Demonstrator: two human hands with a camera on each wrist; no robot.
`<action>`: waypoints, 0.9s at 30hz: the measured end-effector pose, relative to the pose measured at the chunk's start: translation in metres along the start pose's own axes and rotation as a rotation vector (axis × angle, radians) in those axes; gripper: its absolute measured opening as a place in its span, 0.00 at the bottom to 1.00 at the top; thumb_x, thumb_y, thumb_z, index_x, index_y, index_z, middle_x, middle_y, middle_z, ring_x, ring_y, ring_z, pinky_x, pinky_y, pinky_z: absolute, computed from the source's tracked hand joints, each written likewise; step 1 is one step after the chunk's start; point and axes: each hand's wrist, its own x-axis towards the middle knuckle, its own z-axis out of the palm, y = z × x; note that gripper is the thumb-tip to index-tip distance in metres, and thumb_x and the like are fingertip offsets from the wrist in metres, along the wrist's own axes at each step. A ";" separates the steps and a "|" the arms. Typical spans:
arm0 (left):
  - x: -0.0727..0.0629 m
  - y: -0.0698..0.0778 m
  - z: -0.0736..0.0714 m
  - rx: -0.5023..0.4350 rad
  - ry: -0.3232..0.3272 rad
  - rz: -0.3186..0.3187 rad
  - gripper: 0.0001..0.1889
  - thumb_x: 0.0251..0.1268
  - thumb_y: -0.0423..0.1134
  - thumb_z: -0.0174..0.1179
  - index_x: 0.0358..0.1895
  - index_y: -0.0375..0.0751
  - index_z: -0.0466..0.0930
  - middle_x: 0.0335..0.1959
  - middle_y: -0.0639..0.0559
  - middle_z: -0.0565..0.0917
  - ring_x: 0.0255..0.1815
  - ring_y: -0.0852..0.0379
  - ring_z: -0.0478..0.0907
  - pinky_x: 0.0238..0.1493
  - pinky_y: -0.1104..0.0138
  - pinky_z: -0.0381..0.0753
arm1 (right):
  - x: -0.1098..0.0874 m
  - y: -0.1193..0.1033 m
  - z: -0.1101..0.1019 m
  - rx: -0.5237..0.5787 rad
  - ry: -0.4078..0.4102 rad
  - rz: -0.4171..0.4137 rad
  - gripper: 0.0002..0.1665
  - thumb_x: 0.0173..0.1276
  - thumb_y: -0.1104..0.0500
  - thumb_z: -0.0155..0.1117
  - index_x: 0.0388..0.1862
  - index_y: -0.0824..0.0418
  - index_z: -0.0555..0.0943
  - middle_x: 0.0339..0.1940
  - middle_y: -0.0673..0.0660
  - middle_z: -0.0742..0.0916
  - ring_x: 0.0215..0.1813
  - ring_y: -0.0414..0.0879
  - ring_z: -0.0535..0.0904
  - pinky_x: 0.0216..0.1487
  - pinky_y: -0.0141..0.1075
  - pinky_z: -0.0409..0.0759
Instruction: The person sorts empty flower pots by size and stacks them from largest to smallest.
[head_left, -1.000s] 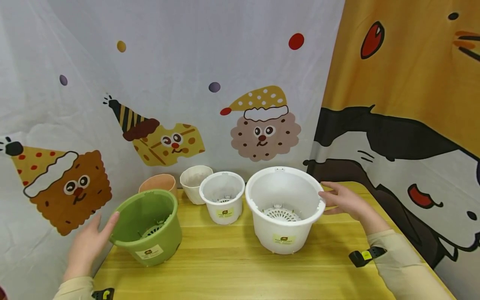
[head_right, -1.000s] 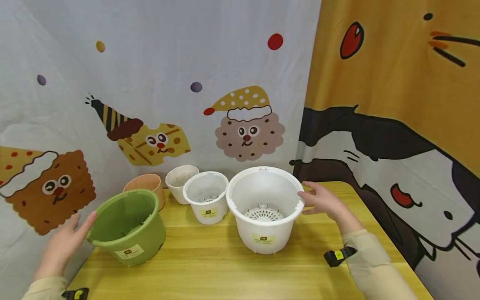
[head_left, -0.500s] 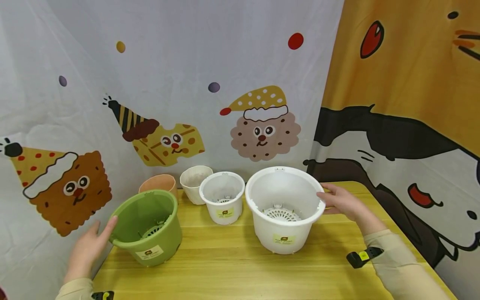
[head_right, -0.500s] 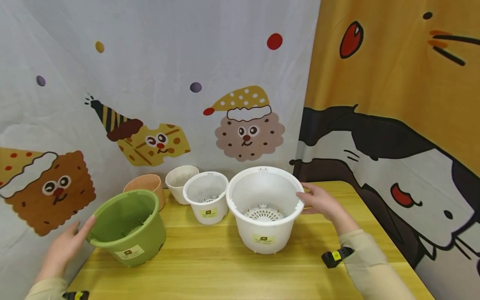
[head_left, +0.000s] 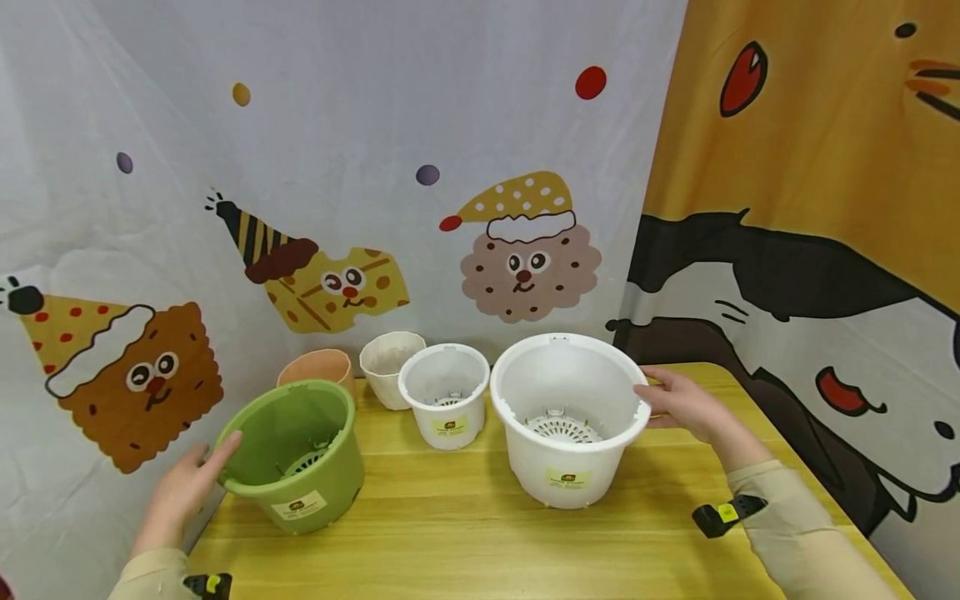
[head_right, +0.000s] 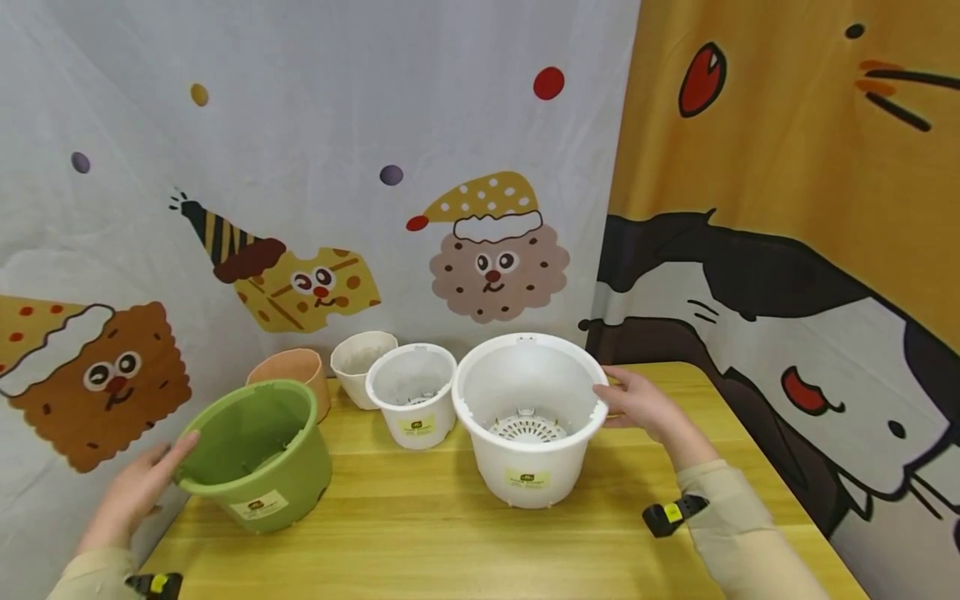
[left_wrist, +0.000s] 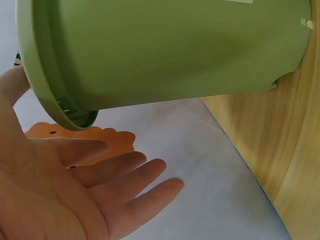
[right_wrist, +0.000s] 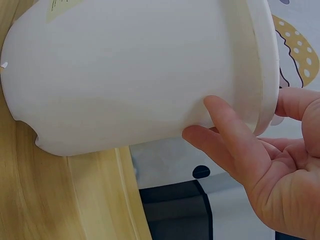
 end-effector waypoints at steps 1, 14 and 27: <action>0.000 0.000 0.001 -0.017 0.002 0.000 0.57 0.68 0.74 0.30 0.72 0.16 0.42 0.69 0.16 0.52 0.66 0.19 0.55 0.56 0.37 0.72 | 0.000 0.000 0.000 0.001 -0.002 0.001 0.39 0.79 0.57 0.52 0.77 0.75 0.48 0.64 0.80 0.71 0.56 0.65 0.80 0.48 0.46 0.84; 0.001 0.002 0.009 -0.283 -0.007 -0.020 0.52 0.68 0.71 0.45 0.68 0.18 0.53 0.56 0.23 0.72 0.44 0.45 0.81 0.43 0.52 0.85 | 0.001 0.003 0.001 0.003 -0.004 -0.011 0.39 0.79 0.57 0.51 0.76 0.76 0.48 0.63 0.80 0.71 0.54 0.62 0.81 0.48 0.45 0.85; 0.001 0.000 0.004 -0.442 -0.028 -0.017 0.50 0.71 0.63 0.51 0.72 0.17 0.47 0.59 0.19 0.69 0.35 0.57 0.84 0.43 0.57 0.86 | 0.000 0.002 0.002 -0.005 0.001 -0.011 0.40 0.79 0.57 0.51 0.77 0.75 0.47 0.63 0.80 0.71 0.54 0.63 0.81 0.47 0.45 0.85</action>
